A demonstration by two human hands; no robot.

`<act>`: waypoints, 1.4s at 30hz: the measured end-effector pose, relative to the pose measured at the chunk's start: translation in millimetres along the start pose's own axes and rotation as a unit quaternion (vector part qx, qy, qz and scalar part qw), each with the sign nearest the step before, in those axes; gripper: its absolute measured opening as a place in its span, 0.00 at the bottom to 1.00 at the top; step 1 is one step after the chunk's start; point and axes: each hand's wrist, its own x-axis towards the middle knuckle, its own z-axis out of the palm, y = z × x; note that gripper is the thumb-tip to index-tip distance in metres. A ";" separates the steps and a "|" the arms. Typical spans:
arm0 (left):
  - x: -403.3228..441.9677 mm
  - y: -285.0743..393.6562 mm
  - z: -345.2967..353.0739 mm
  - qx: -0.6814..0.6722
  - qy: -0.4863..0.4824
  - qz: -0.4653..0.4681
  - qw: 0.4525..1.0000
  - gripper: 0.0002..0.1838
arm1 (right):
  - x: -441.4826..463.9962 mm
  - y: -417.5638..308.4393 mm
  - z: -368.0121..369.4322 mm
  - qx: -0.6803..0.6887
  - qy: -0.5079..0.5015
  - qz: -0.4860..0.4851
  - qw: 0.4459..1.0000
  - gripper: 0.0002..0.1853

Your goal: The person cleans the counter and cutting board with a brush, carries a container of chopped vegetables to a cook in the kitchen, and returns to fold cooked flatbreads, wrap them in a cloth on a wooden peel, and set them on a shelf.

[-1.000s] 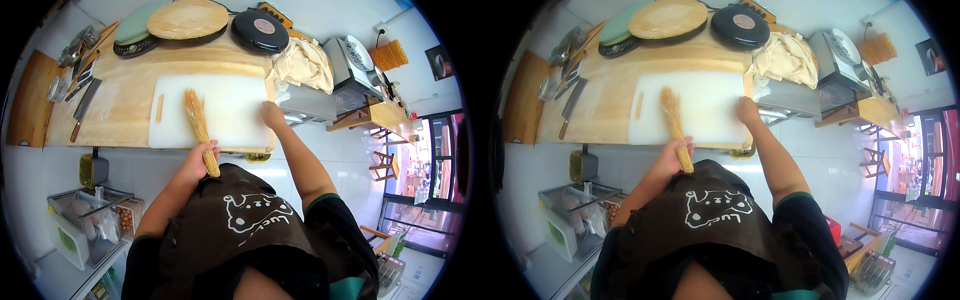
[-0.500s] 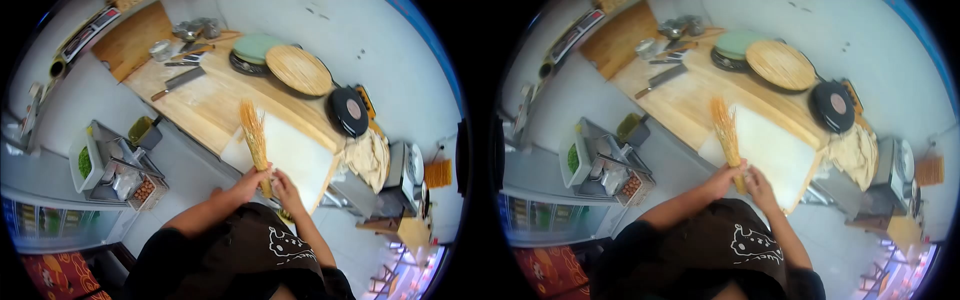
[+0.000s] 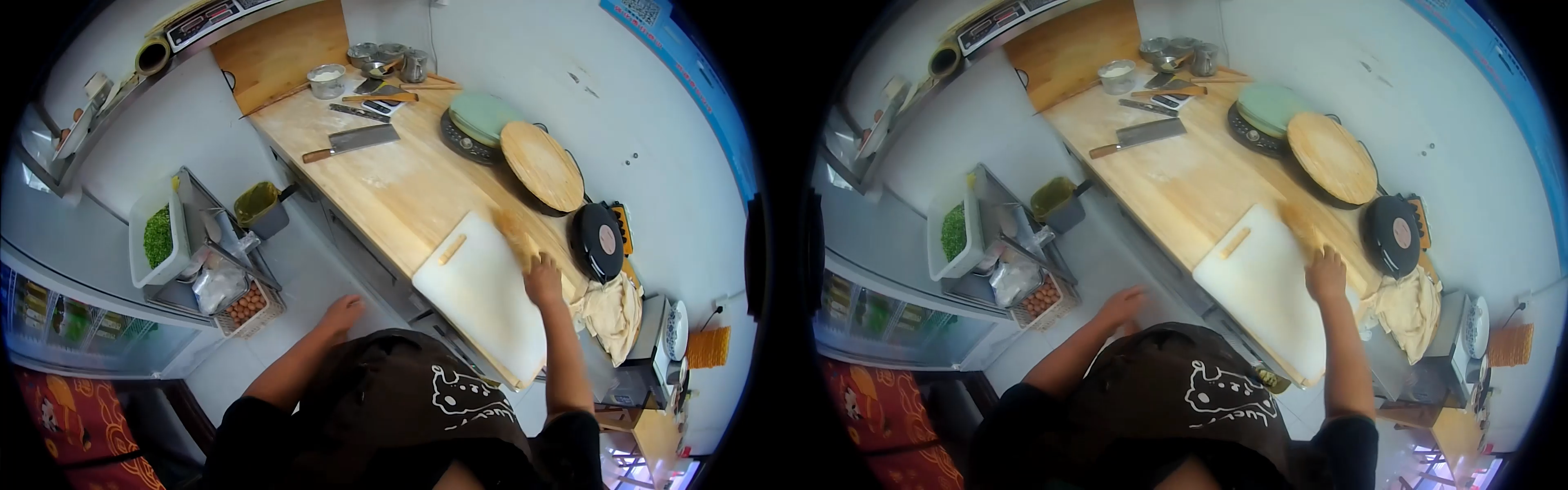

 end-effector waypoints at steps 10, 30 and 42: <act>-40.8 -22.7 -192.6 0.122 0.111 -0.054 0.985 0.16 | 99.5 -258.1 -22.6 0.165 -0.049 -0.206 0.963 0.17; -3.0 -117.3 -280.2 0.233 0.078 -0.078 0.966 0.19 | 308.8 -441.5 37.4 0.125 -0.043 -0.270 0.954 0.29; -0.5 -121.1 -316.4 0.250 -0.025 -0.179 0.951 0.22 | 392.4 -490.4 68.2 -0.081 0.043 -0.420 0.903 0.11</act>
